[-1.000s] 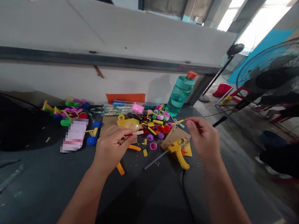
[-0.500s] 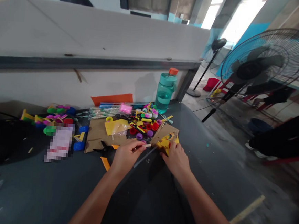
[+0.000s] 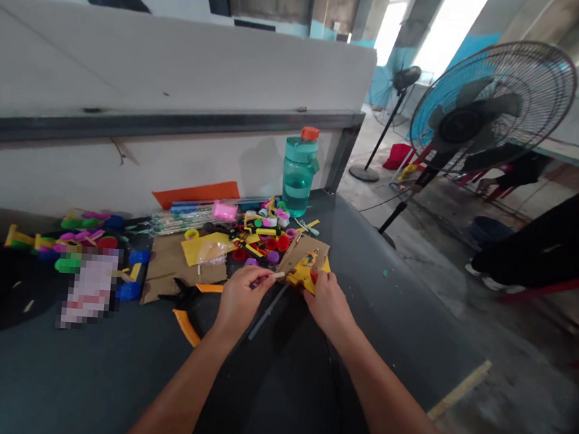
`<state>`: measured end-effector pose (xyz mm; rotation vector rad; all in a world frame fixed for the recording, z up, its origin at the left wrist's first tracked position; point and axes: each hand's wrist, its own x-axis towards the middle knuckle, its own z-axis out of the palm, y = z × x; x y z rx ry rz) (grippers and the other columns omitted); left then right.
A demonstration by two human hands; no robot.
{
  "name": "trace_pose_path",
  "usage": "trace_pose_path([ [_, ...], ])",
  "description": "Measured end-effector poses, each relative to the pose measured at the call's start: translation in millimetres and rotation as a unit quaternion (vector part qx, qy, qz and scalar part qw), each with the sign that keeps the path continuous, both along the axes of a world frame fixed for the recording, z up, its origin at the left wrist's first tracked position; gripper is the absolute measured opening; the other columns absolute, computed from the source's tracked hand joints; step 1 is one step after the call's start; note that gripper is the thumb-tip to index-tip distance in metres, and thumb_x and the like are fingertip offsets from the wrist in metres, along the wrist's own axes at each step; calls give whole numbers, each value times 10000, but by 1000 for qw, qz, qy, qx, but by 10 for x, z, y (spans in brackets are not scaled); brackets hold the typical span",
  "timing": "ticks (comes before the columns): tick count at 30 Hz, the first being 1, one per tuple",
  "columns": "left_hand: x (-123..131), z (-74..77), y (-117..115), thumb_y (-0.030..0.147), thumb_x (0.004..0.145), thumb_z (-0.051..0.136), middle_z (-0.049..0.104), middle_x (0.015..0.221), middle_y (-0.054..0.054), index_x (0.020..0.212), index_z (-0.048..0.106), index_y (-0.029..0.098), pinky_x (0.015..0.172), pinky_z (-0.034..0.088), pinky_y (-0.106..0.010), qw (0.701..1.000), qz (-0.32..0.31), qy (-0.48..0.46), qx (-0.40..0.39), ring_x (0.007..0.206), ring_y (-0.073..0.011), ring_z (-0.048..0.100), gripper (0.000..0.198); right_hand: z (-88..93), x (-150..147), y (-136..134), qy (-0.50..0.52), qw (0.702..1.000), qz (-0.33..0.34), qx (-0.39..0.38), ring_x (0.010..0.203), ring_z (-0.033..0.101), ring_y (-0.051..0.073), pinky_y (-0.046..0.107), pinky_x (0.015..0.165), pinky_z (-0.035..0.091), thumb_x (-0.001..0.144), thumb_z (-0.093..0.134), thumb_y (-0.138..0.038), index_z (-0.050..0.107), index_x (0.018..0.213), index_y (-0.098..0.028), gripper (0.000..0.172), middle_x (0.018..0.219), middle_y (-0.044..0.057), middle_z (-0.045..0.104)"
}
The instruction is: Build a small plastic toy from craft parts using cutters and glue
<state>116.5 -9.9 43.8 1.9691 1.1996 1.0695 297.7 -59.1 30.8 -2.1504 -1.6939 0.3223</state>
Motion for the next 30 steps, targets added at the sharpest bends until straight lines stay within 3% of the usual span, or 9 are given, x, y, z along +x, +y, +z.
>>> trace_pose_path([
  [4, -68, 151, 91, 322, 783, 569, 651, 811, -35, 856, 655, 180, 685, 472, -280, 997, 70, -42, 10, 740, -152, 595, 182, 56, 65, -4, 91, 992, -19, 81, 916, 554, 244, 356, 786, 449, 779, 500, -271, 499, 1022, -94, 301, 984, 153, 534],
  [7, -130, 210, 86, 315, 774, 584, 651, 802, -30, 848, 660, 185, 709, 468, -291, 995, 80, -39, 55, 761, -159, 594, 168, 147, 73, -55, 249, 961, -36, 117, 756, 571, 188, 329, 662, 486, 796, 483, -335, 495, 1011, -139, 291, 888, 83, 563],
  [9, -167, 245, 62, 306, 776, 585, 650, 816, -35, 848, 664, 193, 737, 465, -308, 994, 59, -27, 86, 788, -166, 593, 155, 222, 37, -113, 406, 906, -29, 112, 552, 516, 127, 271, 498, 476, 821, 444, -382, 493, 970, -163, 269, 735, 16, 540],
  [11, -205, 289, 44, 293, 777, 589, 650, 824, -38, 852, 666, 201, 755, 461, -321, 992, 46, -6, 114, 806, -171, 589, 141, 296, -28, -178, 554, 828, 10, 86, 457, 448, 98, 223, 384, 432, 824, 444, -405, 497, 927, -168, 264, 622, -23, 491],
  [13, -244, 332, 44, 285, 773, 599, 651, 817, -37, 848, 669, 207, 757, 459, -327, 989, 47, 20, 138, 816, -175, 586, 129, 355, -105, -239, 636, 768, 63, 44, 413, 399, 71, 190, 320, 386, 816, 483, -403, 507, 910, -163, 259, 641, -13, 514],
  [15, -282, 360, 57, 285, 774, 598, 652, 821, -36, 857, 671, 215, 754, 461, -332, 986, 53, 38, 151, 825, -178, 586, 130, 389, -174, -286, 672, 734, 97, 12, 410, 378, 54, 174, 296, 369, 808, 514, -408, 517, 896, -157, 267, 717, 20, 559],
  [23, -347, 343, 109, 244, 786, 587, 655, 841, -36, 922, 661, 231, 756, 460, -344, 978, 37, 66, 193, 829, -173, 583, 155, 359, -237, -342, 673, 733, 99, 5, 447, 404, 65, 176, 305, 382, 783, 558, -423, 546, 865, -157, 278, 748, 47, 586],
  [30, -348, 358, 120, 242, 791, 581, 650, 840, -48, 926, 659, 219, 762, 463, -342, 971, 25, 87, 219, 837, -176, 582, 157, 321, -241, -353, 643, 759, 104, -3, 443, 428, 63, 183, 355, 378, 787, 554, -407, 553, 845, -155, 258, 709, 33, 583],
])
